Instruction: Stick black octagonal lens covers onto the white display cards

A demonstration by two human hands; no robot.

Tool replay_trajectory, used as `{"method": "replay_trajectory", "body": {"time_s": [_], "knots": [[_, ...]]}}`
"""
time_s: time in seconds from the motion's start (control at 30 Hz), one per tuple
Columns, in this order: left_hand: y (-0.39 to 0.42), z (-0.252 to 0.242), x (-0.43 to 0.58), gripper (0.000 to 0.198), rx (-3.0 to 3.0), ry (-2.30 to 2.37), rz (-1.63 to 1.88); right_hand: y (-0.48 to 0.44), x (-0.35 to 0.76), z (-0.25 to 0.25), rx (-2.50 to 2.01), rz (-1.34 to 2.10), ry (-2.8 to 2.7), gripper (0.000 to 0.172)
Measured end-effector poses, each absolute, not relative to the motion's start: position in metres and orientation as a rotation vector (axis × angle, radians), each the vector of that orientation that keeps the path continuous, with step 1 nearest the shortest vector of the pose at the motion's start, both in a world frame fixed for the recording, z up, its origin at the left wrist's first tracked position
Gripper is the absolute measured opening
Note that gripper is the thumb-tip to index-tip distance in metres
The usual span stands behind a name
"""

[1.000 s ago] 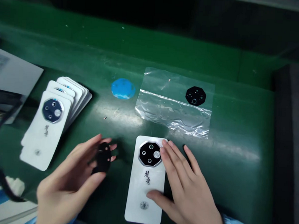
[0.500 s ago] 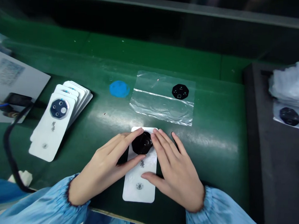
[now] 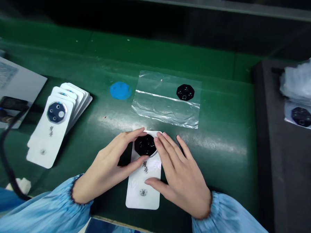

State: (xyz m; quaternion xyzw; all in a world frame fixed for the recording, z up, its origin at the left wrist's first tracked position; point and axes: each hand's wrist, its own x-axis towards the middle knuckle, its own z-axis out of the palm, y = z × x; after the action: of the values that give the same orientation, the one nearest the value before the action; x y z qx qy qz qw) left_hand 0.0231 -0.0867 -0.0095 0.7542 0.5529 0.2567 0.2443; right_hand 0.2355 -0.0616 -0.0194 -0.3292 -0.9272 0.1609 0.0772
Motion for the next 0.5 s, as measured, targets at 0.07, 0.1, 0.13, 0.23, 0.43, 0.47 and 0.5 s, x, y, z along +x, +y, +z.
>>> {"method": "replay_trajectory", "body": {"time_s": [0.07,0.1,0.13,0.23,0.43,0.47,0.5], "knots": [[-0.0854,-0.0106,0.0213,0.062,2.023,1.498,0.692,-0.0614,0.2355,-0.0195,-0.988,0.486,-2.785,0.091],[-0.0849,-0.0108,0.0206,0.063,2.007,1.491,0.686,-0.0613,0.2354,-0.0195,-0.989,0.487,-2.786,0.091],[-0.0846,-0.0108,0.0200,0.063,1.999,1.482,0.684,-0.0611,0.2353,-0.0196,-0.988,0.488,-2.787,0.091],[-0.0842,-0.0103,0.0193,0.063,1.988,1.459,0.675,-0.0609,0.2348,-0.0201,-0.992,0.490,-2.786,0.091],[-0.0825,-0.0091,0.0194,0.062,1.944,1.447,0.672,-0.0611,0.2352,-0.0206,-0.984,0.489,-2.775,0.089],[-0.0817,-0.0089,0.0195,0.062,1.938,1.446,0.672,-0.0611,0.2354,-0.0206,-0.984,0.490,-2.776,0.089],[-0.0810,-0.0086,0.0197,0.063,1.931,1.446,0.671,-0.0611,0.2356,-0.0205,-0.986,0.492,-2.778,0.089]]}}
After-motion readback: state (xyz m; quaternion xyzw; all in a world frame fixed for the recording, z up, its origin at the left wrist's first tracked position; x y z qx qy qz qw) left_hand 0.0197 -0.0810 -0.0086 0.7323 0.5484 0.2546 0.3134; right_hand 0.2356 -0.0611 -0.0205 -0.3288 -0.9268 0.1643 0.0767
